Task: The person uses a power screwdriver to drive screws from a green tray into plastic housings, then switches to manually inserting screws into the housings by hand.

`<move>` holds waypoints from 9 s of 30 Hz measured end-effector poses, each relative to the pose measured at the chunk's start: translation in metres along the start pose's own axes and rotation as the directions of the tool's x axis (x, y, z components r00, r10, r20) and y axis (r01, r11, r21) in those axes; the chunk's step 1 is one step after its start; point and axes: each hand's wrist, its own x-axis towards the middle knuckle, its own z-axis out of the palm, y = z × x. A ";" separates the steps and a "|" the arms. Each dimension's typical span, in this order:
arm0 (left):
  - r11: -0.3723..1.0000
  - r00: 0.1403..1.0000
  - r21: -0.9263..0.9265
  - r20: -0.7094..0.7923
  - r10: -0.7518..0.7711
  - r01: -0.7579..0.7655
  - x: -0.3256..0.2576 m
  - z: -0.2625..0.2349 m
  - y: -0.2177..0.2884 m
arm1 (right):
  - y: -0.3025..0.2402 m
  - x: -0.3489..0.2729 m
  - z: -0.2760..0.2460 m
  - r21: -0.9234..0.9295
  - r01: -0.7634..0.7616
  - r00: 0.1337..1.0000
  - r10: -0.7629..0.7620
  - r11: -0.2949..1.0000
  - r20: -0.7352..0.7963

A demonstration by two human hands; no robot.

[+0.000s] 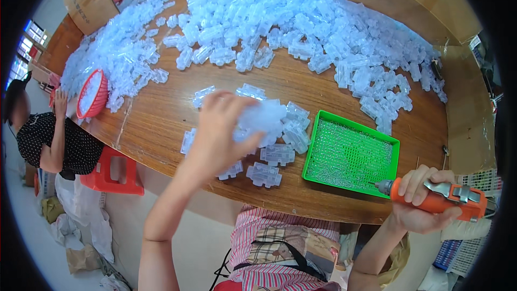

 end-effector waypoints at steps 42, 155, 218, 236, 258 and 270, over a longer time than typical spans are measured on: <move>0.898 0.887 -0.322 0.252 0.387 -0.301 -0.020 0.064 0.085 | 0.109 0.013 -0.022 -0.249 -0.137 0.984 0.102 0.959 -0.147; 0.842 0.980 -0.540 0.163 0.117 -0.011 -0.042 0.112 0.094 | 0.034 0.011 -0.019 0.046 -0.084 0.955 0.068 0.995 0.288; 0.942 0.966 0.322 -0.198 0.164 -0.093 -0.119 0.096 0.016 | -0.168 -0.052 0.092 0.552 0.551 0.755 -0.656 0.626 -0.009; 0.975 0.982 0.222 -0.181 0.060 -0.019 -0.115 0.091 0.021 | 0.035 -0.098 -0.087 -0.984 0.156 0.964 0.201 0.091 0.172; 0.958 0.998 0.278 -0.036 -0.055 0.063 -0.116 0.092 0.023 | 0.060 -0.095 -0.093 -0.994 0.006 0.982 0.186 0.107 0.026; 0.962 0.999 0.271 -0.038 -0.026 0.035 -0.120 0.092 0.018 | 0.069 -0.101 0.045 -0.888 0.103 0.918 0.301 0.448 0.258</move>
